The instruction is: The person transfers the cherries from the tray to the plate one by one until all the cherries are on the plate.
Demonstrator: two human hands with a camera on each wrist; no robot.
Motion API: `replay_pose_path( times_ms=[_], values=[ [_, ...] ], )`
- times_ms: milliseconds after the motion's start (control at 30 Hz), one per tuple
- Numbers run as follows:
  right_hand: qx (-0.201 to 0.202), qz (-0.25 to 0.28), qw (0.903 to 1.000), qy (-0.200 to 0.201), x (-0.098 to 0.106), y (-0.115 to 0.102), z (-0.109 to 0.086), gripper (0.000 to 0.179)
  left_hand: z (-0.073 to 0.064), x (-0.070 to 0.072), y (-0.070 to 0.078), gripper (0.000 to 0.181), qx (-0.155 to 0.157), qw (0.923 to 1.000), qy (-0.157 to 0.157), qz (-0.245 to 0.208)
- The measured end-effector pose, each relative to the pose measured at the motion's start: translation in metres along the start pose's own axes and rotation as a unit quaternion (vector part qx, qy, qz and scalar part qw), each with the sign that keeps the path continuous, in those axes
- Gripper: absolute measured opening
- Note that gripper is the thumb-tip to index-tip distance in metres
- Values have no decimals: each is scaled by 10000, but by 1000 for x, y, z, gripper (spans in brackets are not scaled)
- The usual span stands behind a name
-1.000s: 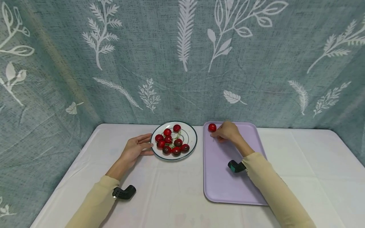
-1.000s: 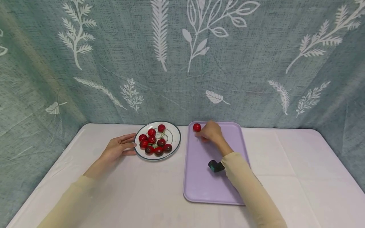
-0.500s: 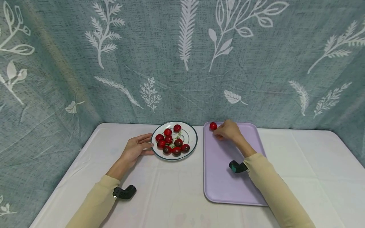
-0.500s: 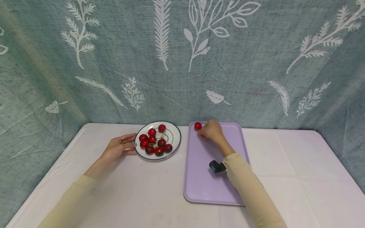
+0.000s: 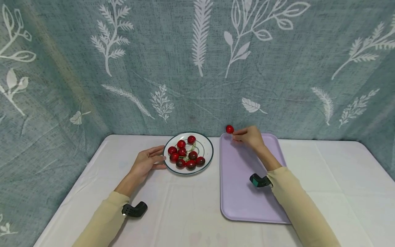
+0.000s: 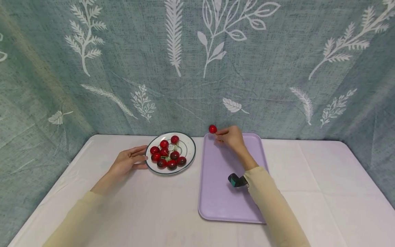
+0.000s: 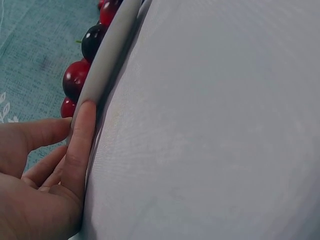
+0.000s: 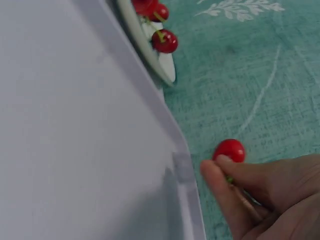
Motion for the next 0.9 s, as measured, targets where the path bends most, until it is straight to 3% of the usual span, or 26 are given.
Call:
replay_pose_path(
  times_ms=[167,433,500,733,900],
  values=[
    [342,1049,9938,-103,-6,-9,1,30,1,-1,3,55,-61,10000,-25,-17],
    [44,2485,9660,-719,-36,-10,8,38,4,-5,5,55,-26,10000,-43,-61],
    [-8,2566,9633,-793,-42,-13,9,38,5,-5,5,55,-38,10000,-41,-77],
    [53,2236,9721,-707,-56,-16,20,32,6,-5,4,56,4,10000,-9,-52],
    [14,2177,9724,-839,-71,-16,26,31,3,-2,2,56,31,10000,15,-86]
  ],
)
Point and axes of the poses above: each hand's wrist, its own z-axis towards the middle knuckle, its own x-axis out of the back of the hand, y = z × x, the point moved 7 cm from there along z, towards the middle knuckle, and after that the axes turned 15 degrees about -y, right-handed, at the moved point
